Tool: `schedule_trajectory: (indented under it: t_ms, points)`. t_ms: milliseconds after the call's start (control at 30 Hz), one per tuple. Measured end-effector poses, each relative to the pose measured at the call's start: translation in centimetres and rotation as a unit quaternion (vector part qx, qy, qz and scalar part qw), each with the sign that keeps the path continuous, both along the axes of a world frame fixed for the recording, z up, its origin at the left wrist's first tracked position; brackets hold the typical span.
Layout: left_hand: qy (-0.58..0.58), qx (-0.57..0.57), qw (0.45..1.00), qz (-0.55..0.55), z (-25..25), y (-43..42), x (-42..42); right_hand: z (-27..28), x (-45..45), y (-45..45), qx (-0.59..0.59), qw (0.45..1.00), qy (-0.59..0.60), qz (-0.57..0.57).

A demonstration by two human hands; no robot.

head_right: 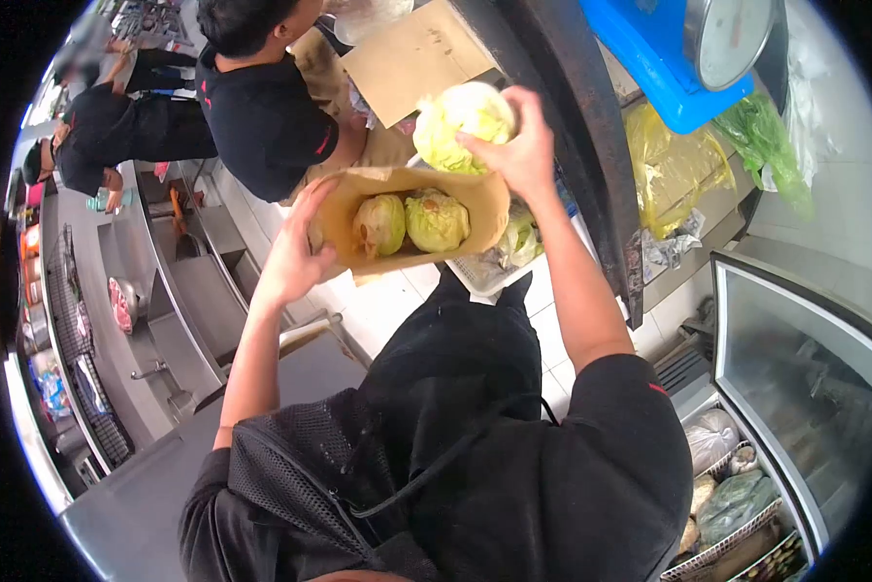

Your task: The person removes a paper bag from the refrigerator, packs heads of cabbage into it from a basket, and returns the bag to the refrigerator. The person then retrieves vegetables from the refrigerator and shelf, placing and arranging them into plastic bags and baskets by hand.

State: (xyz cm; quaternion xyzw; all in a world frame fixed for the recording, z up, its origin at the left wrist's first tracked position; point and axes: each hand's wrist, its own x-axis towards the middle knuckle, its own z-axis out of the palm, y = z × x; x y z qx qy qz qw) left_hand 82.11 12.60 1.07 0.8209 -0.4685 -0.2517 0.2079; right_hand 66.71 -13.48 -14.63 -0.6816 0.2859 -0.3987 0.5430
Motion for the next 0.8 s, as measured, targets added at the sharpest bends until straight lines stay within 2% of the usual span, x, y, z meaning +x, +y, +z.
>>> schedule_trajectory:
  t_ms: [67,133,200,267,333,367,400,467,533,567,633,667,733,767,800]
  points:
    - [0.000,-0.008,1.000,-0.003,-0.4,-0.3,0.5,5.2,-1.4,-0.1,-0.024,0.995,-0.095,-0.002]
    - [0.014,-0.035,0.999,-0.016,-0.9,-0.3,0.7,11.1,-2.9,0.7,-0.031,0.992,-0.115,0.029]
    - [0.030,-0.036,0.999,0.000,-0.9,-0.6,0.4,13.1,-3.7,1.1,-0.057,0.989,-0.124,0.064]
    - [-0.026,-0.029,0.999,0.003,-1.0,-0.7,0.2,14.4,-3.7,2.6,-0.117,0.975,-0.139,0.128]
    - [-0.013,-0.028,0.999,0.026,-0.8,-1.0,-0.1,14.9,-3.5,5.3,-0.214,0.967,-0.058,0.128]
    - [-0.008,-0.051,0.999,-0.001,-1.5,-1.2,0.5,13.4,-2.6,6.5,-0.182,0.969,-0.023,0.169]
    - [-0.003,-0.073,0.997,-0.029,-2.0,-1.1,0.7,12.2,-1.9,7.3,-0.283,0.945,0.019,0.164]
    - [0.014,-0.072,0.997,-0.014,-2.0,-1.0,0.4,9.3,-0.8,9.0,-0.390,0.898,0.090,0.183]
    - [-0.028,-0.055,0.998,-0.012,-2.6,-0.6,0.6,7.7,0.1,9.2,-0.404,0.870,0.166,0.228]
    - [-0.031,-0.049,0.998,-0.018,-2.3,-0.3,0.5,6.1,0.7,8.9,-0.403,0.871,0.167,0.227]
    - [-0.016,-0.046,0.999,-0.010,-1.6,-0.3,0.0,3.3,2.1,7.9,-0.406,0.836,0.306,0.206]
    - [0.000,-0.044,0.999,-0.001,-1.5,-0.2,-0.2,3.3,2.5,7.3,-0.405,0.837,0.305,0.207]
    - [0.014,-0.048,0.999,0.006,-1.9,-0.3,-0.2,3.9,3.0,6.4,-0.331,0.762,0.380,0.406]
    - [0.009,-0.054,0.998,-0.005,-2.1,-0.6,-0.3,5.3,2.6,6.5,-0.275,0.772,0.392,0.419]
    - [0.005,-0.060,0.998,-0.015,-2.4,-0.8,-0.3,6.3,2.5,6.2,-0.274,0.773,0.392,0.417]
